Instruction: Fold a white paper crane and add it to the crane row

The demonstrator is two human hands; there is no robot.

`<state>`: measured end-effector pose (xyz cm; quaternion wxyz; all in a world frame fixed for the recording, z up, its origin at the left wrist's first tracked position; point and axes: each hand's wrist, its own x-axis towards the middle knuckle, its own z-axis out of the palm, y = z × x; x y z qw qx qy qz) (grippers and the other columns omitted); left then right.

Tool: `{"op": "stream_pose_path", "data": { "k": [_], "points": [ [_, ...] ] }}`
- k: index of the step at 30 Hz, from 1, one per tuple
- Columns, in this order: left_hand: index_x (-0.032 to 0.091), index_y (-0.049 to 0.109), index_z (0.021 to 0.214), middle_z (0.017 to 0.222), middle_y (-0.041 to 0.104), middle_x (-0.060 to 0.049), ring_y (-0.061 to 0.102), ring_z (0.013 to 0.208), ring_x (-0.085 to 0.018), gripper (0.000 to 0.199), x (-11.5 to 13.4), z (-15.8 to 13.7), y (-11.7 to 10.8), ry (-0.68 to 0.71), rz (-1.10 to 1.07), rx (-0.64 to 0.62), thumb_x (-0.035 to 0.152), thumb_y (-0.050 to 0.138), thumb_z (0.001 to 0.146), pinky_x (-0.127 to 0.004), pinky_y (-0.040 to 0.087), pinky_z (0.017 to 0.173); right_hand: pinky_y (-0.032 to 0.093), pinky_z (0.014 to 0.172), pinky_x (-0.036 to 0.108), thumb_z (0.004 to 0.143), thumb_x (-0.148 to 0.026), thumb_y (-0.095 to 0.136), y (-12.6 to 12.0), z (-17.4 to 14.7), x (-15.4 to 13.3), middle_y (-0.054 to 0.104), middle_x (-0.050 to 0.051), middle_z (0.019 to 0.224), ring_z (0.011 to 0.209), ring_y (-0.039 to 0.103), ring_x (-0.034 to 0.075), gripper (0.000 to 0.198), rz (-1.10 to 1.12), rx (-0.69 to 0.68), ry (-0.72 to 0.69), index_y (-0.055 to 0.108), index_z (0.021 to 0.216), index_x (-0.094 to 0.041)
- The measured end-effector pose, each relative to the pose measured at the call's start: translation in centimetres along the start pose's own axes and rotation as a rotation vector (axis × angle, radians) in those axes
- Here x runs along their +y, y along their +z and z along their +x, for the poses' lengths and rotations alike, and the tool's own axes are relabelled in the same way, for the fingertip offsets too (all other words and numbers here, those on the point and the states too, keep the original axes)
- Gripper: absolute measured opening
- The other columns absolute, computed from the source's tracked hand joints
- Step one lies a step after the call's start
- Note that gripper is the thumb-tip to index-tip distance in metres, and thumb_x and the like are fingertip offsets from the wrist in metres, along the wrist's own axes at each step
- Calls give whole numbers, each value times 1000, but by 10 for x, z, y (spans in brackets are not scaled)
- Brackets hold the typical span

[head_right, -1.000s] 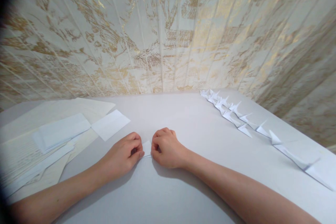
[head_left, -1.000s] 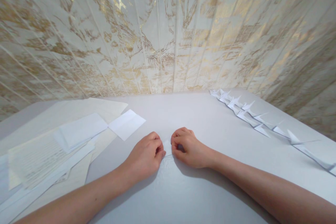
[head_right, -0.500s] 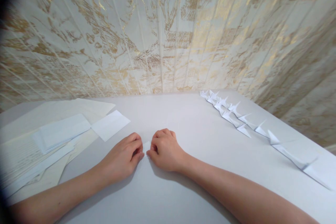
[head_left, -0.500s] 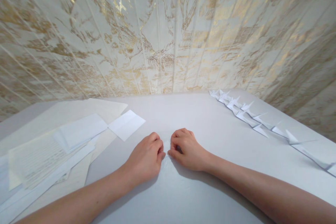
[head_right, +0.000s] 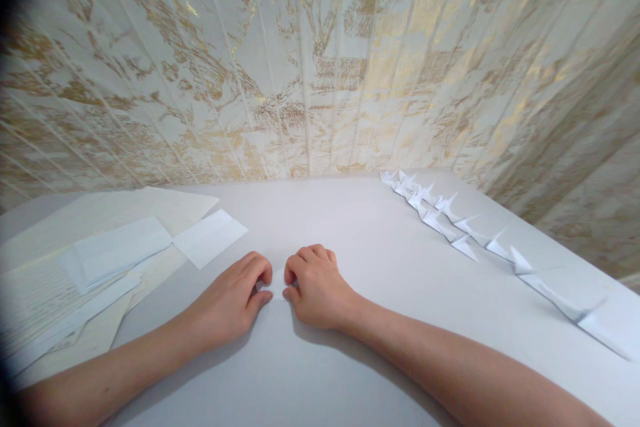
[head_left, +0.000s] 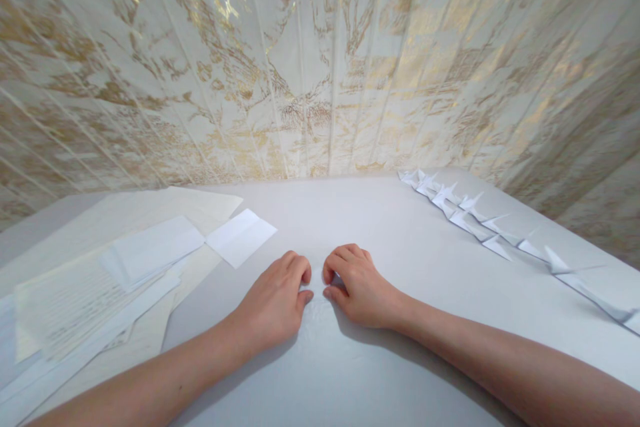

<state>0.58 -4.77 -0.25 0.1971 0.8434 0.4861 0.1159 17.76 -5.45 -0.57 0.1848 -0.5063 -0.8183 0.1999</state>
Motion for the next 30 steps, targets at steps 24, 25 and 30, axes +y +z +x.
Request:
{"op": "stream_pose_path", "data": {
  "k": [24, 25, 30],
  "points": [
    [20, 42, 79, 80, 47, 0, 47, 70, -15, 17, -8, 6, -12, -63, -139, -114, 16, 49, 65, -28, 38, 66, 30, 88, 41, 71, -14, 57, -3, 0, 2, 56, 8, 98, 101, 41, 25, 41, -7, -34, -10, 57, 112, -19],
    [20, 42, 79, 80, 47, 0, 48, 70, -15, 17, -7, 6, -11, -70, -127, -94, 16, 50, 65, -29, 38, 67, 31, 88, 41, 71, -14, 57, -2, 0, 2, 56, 8, 98, 101, 42, 25, 41, -5, -29, -10, 57, 112, -19],
    [20, 44, 85, 87, 50, -2, 49, 80, -18, 19, -8, 2, -5, -25, -80, 9, 15, 51, 68, -33, 39, 75, 32, 86, 40, 70, -14, 60, -1, 0, 4, 58, 7, 95, 98, 44, 24, 40, 23, -1, -11, 58, 109, -19]
  ]
}}
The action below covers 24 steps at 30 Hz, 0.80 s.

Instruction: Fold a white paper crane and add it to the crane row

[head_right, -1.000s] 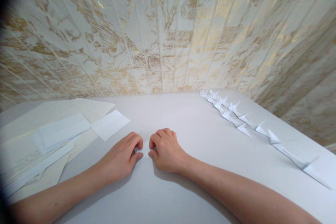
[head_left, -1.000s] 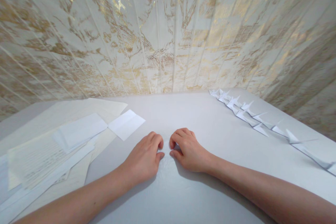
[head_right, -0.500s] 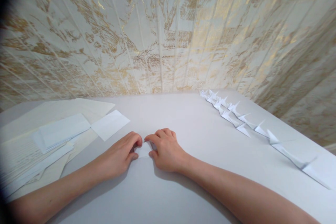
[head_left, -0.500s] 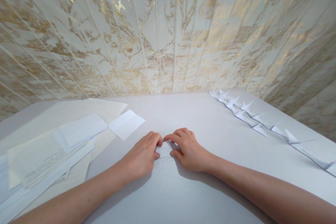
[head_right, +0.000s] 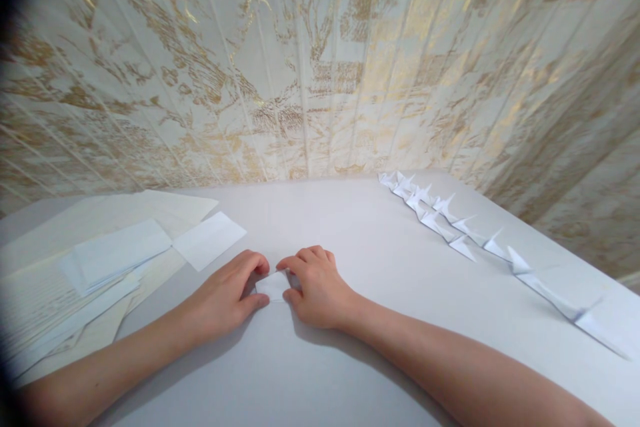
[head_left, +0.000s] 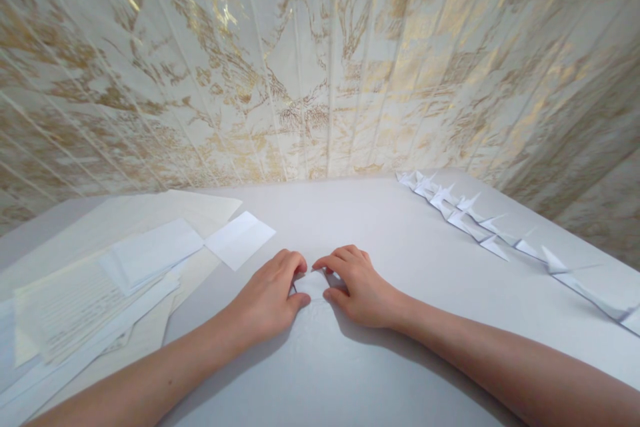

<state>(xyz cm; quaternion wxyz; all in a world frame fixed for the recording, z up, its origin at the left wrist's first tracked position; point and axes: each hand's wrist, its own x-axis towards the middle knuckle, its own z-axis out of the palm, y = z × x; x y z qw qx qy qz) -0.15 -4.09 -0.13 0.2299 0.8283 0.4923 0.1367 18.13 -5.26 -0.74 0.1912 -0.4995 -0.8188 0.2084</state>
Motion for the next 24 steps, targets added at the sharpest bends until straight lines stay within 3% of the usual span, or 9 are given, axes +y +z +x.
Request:
{"op": "stream_pose_path", "data": {
  "k": [5, 11, 18, 24],
  "points": [
    [20, 46, 89, 92, 51, -2, 50, 86, -18, 23, -5, -1, -1, 68, 35, 85, 12, 53, 70, -34, 39, 80, 32, 86, 39, 69, -18, 66, -1, -3, 4, 59, 7, 96, 96, 47, 24, 36, 16, 70, -77, 58, 104, -17],
    [18, 53, 72, 82, 51, -2, 49, 80, -16, 14, -6, 1, -1, 213, 106, 172, 4, 51, 72, -30, 40, 74, 31, 79, 36, 81, -22, 54, -4, -5, 4, 62, 7, 80, 81, 52, 19, 12, -101, 140, -247, 62, 87, -15],
    [18, 64, 71, 77, 56, -4, 47, 76, -17, 20, -4, 1, 0, 314, 169, 122, 9, 48, 79, -30, 39, 70, 32, 76, 32, 72, 2, 42, -4, -6, 7, 64, 5, 75, 76, 56, 16, 31, -4, 108, -335, 62, 89, -15],
    [17, 63, 80, 85, 58, -5, 49, 83, -20, 9, 4, -3, -5, 227, 153, 30, 22, 60, 73, -36, 39, 79, 32, 76, 32, 75, -4, 51, -8, -4, 11, 65, 3, 73, 76, 56, 15, 20, 42, 74, -377, 64, 84, -17]
  ]
}}
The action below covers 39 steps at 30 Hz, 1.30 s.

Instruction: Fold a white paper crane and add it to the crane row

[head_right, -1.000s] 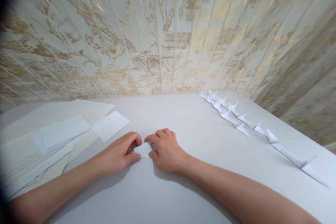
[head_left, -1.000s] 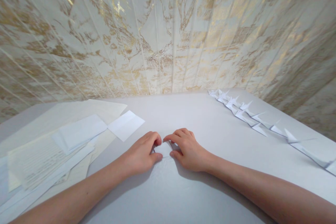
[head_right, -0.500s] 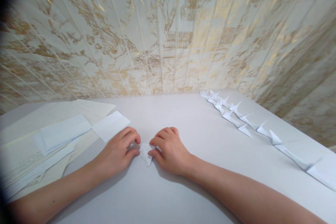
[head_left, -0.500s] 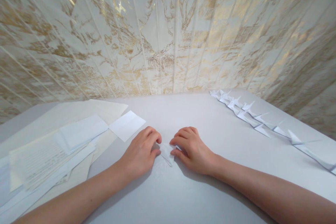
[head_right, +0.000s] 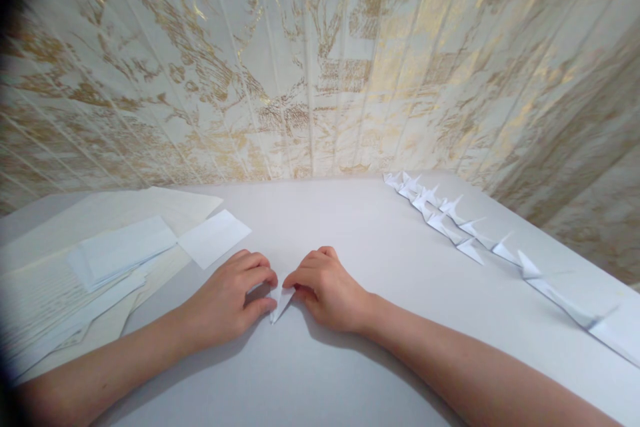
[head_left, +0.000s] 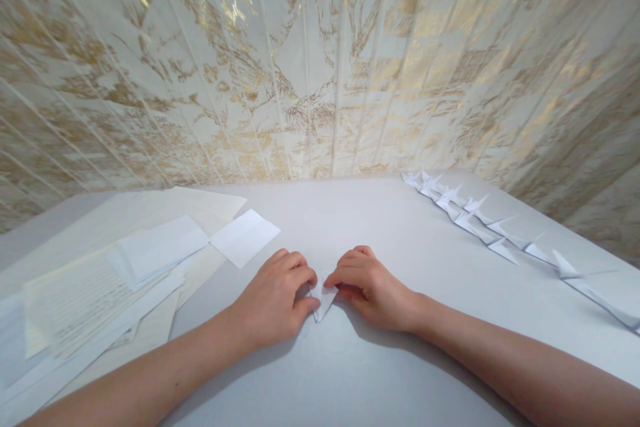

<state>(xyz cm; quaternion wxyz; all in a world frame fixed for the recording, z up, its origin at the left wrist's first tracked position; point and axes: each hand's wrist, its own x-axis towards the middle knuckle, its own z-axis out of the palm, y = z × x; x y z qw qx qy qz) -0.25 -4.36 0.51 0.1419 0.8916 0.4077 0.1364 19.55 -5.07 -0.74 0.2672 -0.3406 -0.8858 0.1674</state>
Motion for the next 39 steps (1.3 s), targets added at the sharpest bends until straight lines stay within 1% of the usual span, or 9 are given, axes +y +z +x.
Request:
{"op": "stream_pose_path", "data": {
  "k": [3, 7, 11, 15, 20, 24, 30, 35, 39],
  "points": [
    [17, 61, 85, 89, 58, -5, 48, 87, -21, 15, 3, -2, -1, -33, -21, -40, 22, 62, 71, -37, 38, 81, 32, 77, 32, 76, -6, 57, 0, 1, 4, 64, 3, 73, 75, 56, 15, 16, 0, -15, -28, 66, 79, -18],
    [18, 60, 83, 89, 57, -4, 47, 87, -20, 12, 7, -4, -1, -41, -60, -70, 17, 59, 71, -35, 38, 80, 32, 77, 33, 75, -11, 62, 1, 2, 7, 63, 3, 73, 77, 55, 15, 11, -5, -25, -40, 69, 72, -19],
    [17, 61, 78, 86, 56, -4, 47, 86, -19, 10, 9, -3, 1, -41, -109, -98, 11, 56, 72, -33, 38, 79, 34, 79, 32, 74, -15, 67, 0, 3, 9, 63, 2, 74, 79, 56, 15, 6, 53, -77, 25, 70, 73, -20],
    [18, 62, 75, 84, 57, -3, 48, 85, -19, 9, 8, 0, 1, -71, -130, -121, 12, 57, 71, -32, 38, 79, 36, 78, 29, 74, -18, 67, 1, 5, 11, 65, 0, 71, 78, 56, 14, 5, 103, -101, 99, 69, 70, -20],
    [18, 63, 73, 81, 59, -3, 50, 84, -19, 10, 7, 2, 2, -105, -143, -128, 12, 56, 70, -32, 38, 78, 36, 79, 32, 74, -16, 65, 0, 8, 4, 64, 2, 74, 82, 55, 17, 7, 42, -107, 192, 67, 69, -18],
    [18, 63, 70, 76, 59, -2, 51, 81, -18, 12, 8, 4, 1, -103, -156, -136, 12, 53, 72, -30, 38, 77, 36, 79, 35, 74, -15, 63, 0, 10, -1, 63, 3, 75, 83, 53, 18, 7, 1, -131, 238, 66, 69, -18],
    [19, 63, 69, 78, 60, -2, 53, 83, -19, 3, 9, 5, -1, -128, -159, -148, 22, 61, 70, -30, 39, 76, 36, 76, 33, 74, -17, 64, 4, 11, -1, 61, 3, 74, 82, 51, 18, 5, -27, -132, 256, 65, 69, -17],
    [19, 63, 72, 81, 60, -2, 53, 85, -19, 7, 8, 5, 0, -144, -160, -166, 19, 65, 66, -30, 40, 77, 36, 75, 31, 74, -20, 64, 5, 11, -1, 60, 3, 72, 78, 51, 17, 6, -33, -122, 260, 65, 69, -16],
    [20, 64, 71, 80, 59, -2, 53, 84, -19, 6, 6, 6, 1, -143, -164, -175, 18, 62, 66, -30, 40, 77, 35, 74, 30, 73, -19, 64, 6, 13, -2, 59, 3, 71, 76, 50, 17, 7, -40, -114, 265, 64, 67, -16]
  ]
}}
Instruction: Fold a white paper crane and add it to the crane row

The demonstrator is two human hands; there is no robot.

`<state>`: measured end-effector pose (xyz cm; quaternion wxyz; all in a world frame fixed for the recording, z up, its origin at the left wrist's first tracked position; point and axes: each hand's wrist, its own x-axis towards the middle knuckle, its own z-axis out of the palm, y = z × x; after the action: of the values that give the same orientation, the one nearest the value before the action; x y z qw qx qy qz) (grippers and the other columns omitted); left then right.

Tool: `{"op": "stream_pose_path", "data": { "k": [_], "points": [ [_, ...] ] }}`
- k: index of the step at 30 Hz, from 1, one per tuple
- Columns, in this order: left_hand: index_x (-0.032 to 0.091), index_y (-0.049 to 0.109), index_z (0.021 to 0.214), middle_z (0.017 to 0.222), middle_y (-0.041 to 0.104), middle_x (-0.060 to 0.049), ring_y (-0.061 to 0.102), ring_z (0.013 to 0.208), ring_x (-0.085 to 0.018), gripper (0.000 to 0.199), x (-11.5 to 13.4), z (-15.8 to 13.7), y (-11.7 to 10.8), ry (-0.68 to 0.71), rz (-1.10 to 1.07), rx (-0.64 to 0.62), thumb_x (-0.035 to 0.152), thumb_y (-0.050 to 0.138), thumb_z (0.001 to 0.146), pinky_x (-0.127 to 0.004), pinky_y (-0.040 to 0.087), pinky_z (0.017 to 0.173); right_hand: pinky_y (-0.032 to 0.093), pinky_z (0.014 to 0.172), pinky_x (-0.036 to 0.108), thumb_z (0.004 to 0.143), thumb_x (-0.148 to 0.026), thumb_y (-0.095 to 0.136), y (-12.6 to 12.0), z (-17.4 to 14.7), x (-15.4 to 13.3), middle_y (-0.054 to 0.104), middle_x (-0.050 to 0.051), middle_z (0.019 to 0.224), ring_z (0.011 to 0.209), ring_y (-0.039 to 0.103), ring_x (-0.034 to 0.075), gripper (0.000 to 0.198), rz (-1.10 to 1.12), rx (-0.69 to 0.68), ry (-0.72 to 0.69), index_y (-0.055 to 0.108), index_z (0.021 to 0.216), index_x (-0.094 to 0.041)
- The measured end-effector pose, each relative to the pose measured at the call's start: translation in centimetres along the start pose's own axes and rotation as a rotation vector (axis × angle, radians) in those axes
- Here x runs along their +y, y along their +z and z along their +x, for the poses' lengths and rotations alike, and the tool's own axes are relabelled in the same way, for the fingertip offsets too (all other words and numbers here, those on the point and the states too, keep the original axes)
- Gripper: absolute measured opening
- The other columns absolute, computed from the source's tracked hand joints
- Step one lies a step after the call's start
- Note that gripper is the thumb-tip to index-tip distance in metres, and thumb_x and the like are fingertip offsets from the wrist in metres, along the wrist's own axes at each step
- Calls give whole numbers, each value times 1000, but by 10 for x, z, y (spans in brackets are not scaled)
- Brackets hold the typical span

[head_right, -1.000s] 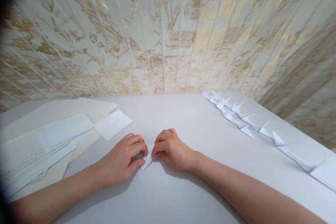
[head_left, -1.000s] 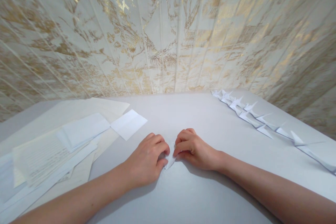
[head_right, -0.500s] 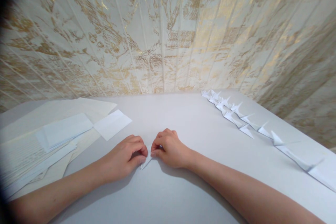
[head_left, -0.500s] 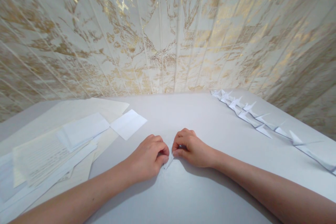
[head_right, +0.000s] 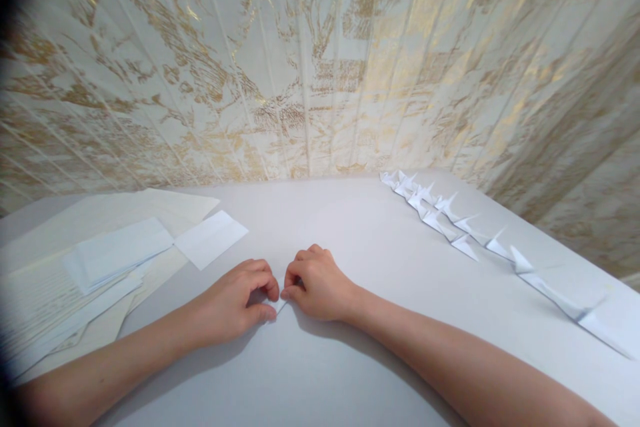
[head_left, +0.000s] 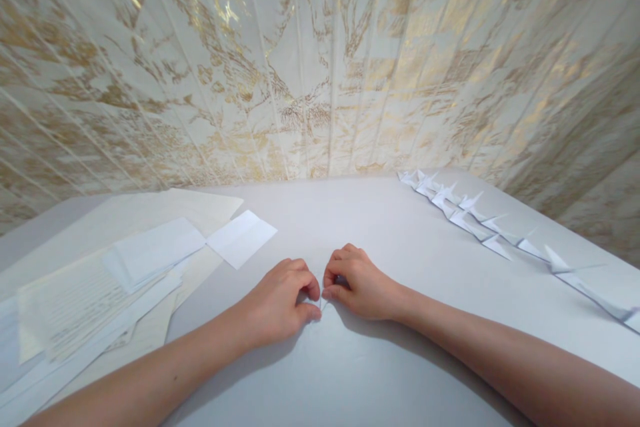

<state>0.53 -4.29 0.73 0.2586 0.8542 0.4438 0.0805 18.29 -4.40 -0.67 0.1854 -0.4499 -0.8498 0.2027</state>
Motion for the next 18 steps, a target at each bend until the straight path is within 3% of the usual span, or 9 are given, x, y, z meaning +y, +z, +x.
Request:
{"op": "stream_pose_path", "data": {
  "k": [7, 12, 18],
  "points": [
    [18, 65, 68, 73, 58, -2, 53, 77, -16, 20, 0, 5, -2, 55, 18, -17, 14, 47, 76, -28, 39, 73, 35, 73, 29, 73, -18, 63, 1, 0, -1, 60, 3, 72, 76, 51, 17, 6, -10, -5, 13, 64, 67, -16],
    [18, 62, 62, 69, 57, -2, 53, 75, -18, 16, 4, 6, 2, -10, 51, 35, 25, 55, 74, -29, 39, 70, 35, 73, 29, 72, -15, 61, 0, 1, -2, 60, 3, 71, 74, 51, 16, 6, -25, -13, 21, 63, 66, -16],
    [18, 62, 60, 70, 58, -2, 54, 75, -18, 12, 6, 6, 5, -55, 50, 54, 25, 61, 70, -29, 39, 70, 35, 73, 29, 72, -16, 62, -1, 1, -4, 61, 3, 70, 75, 52, 16, 7, -20, -18, 25, 63, 65, -15]
  ]
}}
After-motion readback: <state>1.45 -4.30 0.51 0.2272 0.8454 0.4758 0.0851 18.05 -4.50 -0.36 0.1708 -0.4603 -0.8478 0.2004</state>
